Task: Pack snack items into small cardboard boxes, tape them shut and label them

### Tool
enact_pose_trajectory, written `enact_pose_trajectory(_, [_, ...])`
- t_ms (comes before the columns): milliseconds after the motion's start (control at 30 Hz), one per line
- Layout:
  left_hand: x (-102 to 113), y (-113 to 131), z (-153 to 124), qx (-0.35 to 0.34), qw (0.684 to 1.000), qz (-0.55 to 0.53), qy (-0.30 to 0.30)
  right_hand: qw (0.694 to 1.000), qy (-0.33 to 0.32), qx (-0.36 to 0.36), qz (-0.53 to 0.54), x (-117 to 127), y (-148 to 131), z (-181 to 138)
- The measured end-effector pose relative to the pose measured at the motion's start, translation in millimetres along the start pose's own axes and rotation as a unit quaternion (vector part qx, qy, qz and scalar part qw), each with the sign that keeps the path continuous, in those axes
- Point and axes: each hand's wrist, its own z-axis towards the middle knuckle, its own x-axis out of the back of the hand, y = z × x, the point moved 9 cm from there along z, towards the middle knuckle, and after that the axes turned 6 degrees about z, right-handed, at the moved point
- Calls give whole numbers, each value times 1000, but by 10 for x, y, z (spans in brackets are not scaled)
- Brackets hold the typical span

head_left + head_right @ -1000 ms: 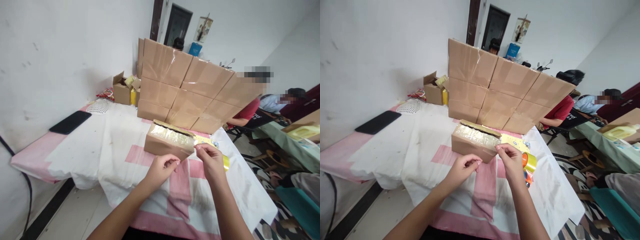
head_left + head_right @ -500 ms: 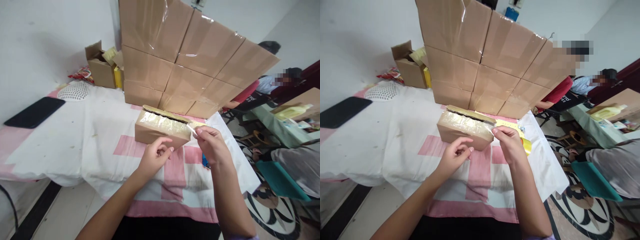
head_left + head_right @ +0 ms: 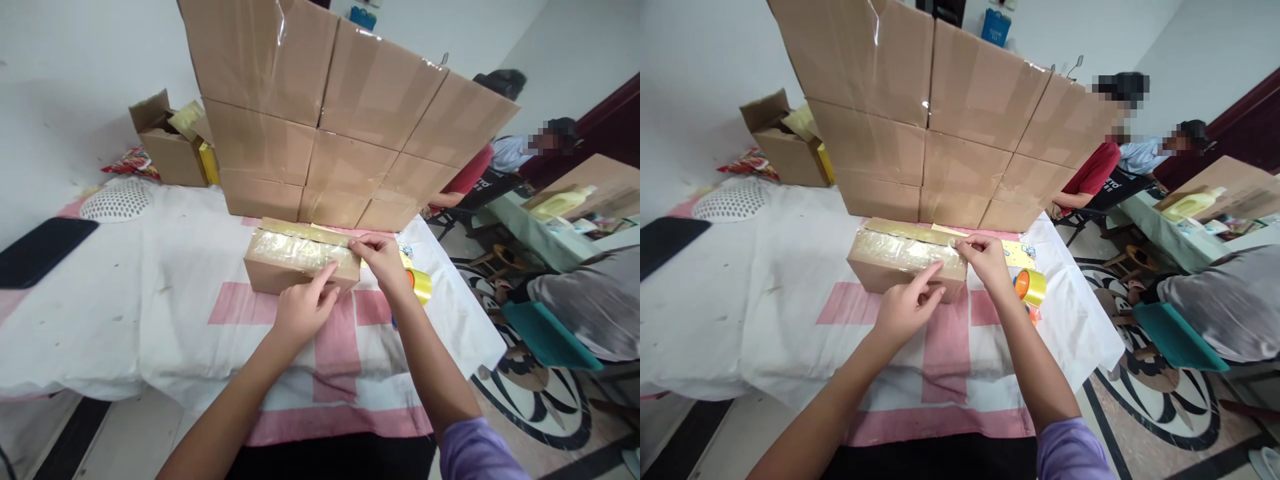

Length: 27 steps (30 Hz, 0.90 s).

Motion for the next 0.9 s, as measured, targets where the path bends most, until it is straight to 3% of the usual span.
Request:
enact_pose_trajectory(167, [-99,-18,-58,-11,998,66,4,1000,-24,5,-17,-6,88,23])
enact_pose_trajectory(367, [-159,-12,-108,-5,992,125,16,999,15,-39,5,39,287,126])
enact_pose_trajectory(567, [-138,15,-83,8,987,161,8,997,38,-56,-37,63,350,195])
enact_pose_trajectory(767, [-88,51,-52,23,986,166,-10,991,-46,-2,-124,-132,153,186])
enact_pose_trajectory(900, [-91,57,-72,21,989,148,-2,983,-63,-26,-169,-208,233,293])
